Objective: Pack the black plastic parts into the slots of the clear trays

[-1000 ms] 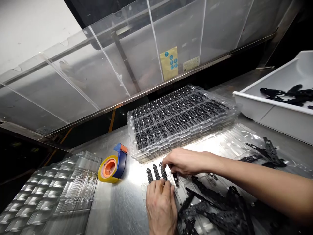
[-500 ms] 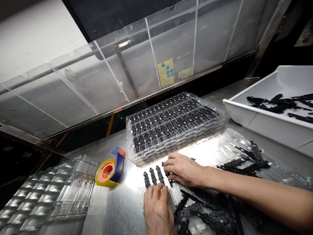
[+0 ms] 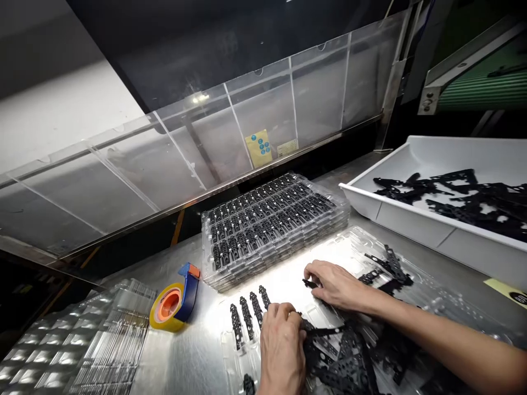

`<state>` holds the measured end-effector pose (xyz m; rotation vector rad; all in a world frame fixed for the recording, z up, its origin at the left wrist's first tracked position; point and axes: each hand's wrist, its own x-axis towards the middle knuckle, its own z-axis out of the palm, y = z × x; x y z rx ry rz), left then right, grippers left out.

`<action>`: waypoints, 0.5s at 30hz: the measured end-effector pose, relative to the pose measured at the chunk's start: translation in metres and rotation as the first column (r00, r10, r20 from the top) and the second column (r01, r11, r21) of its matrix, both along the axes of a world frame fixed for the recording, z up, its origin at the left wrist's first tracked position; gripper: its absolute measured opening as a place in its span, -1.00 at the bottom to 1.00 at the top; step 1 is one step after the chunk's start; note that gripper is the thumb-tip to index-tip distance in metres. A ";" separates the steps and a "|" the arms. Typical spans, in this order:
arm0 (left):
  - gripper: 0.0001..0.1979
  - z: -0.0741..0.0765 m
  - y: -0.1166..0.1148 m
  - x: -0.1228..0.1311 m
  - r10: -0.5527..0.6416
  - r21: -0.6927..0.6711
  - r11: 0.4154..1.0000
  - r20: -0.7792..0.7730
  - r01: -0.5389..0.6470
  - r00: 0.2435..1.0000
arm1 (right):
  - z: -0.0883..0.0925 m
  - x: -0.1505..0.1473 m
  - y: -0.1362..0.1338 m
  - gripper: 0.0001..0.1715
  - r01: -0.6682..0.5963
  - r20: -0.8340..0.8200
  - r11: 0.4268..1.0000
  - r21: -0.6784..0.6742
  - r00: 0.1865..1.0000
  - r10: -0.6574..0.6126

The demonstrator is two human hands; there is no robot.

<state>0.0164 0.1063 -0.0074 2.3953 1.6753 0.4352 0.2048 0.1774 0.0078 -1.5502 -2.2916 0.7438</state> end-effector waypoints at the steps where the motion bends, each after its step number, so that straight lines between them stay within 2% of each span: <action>1: -0.75 0.001 -0.002 -0.001 -0.012 -0.019 1.000 0.013 0.012 1.000 | 0.000 0.001 -0.001 -0.74 -0.005 -0.017 1.000 0.001 1.000 0.005; 3: -0.77 0.003 -0.007 -0.002 -0.026 -0.044 0.999 0.061 0.029 0.998 | 0.001 0.003 -0.003 -0.75 -0.008 -0.055 1.000 -0.003 0.998 0.008; 6: -0.83 0.010 -0.012 -0.012 0.007 -0.137 0.990 0.272 0.031 0.962 | 0.000 0.005 -0.007 -0.70 -0.002 -0.123 0.998 0.065 0.992 0.010; 8: -0.87 0.016 -0.009 -0.024 0.123 -0.245 0.969 0.423 -0.017 0.898 | 0.001 0.003 -0.008 -0.67 -0.009 -0.168 0.984 0.176 0.985 0.039; 10: -0.86 0.024 -0.003 -0.038 0.261 -0.286 0.949 0.482 -0.131 0.837 | 0.001 -0.003 -0.007 -0.65 -0.035 -0.169 0.957 0.288 0.982 0.087; 12: -0.82 0.031 0.006 -0.048 0.314 -0.200 0.948 0.462 -0.247 0.829 | 0.000 -0.013 -0.004 -0.61 -0.076 -0.100 0.923 0.377 0.987 0.122; 15: -0.79 0.033 0.017 -0.046 0.258 0.102 0.946 0.330 -0.307 0.908 | -0.004 -0.031 0.002 -0.55 -0.162 0.058 0.871 0.463 0.987 0.153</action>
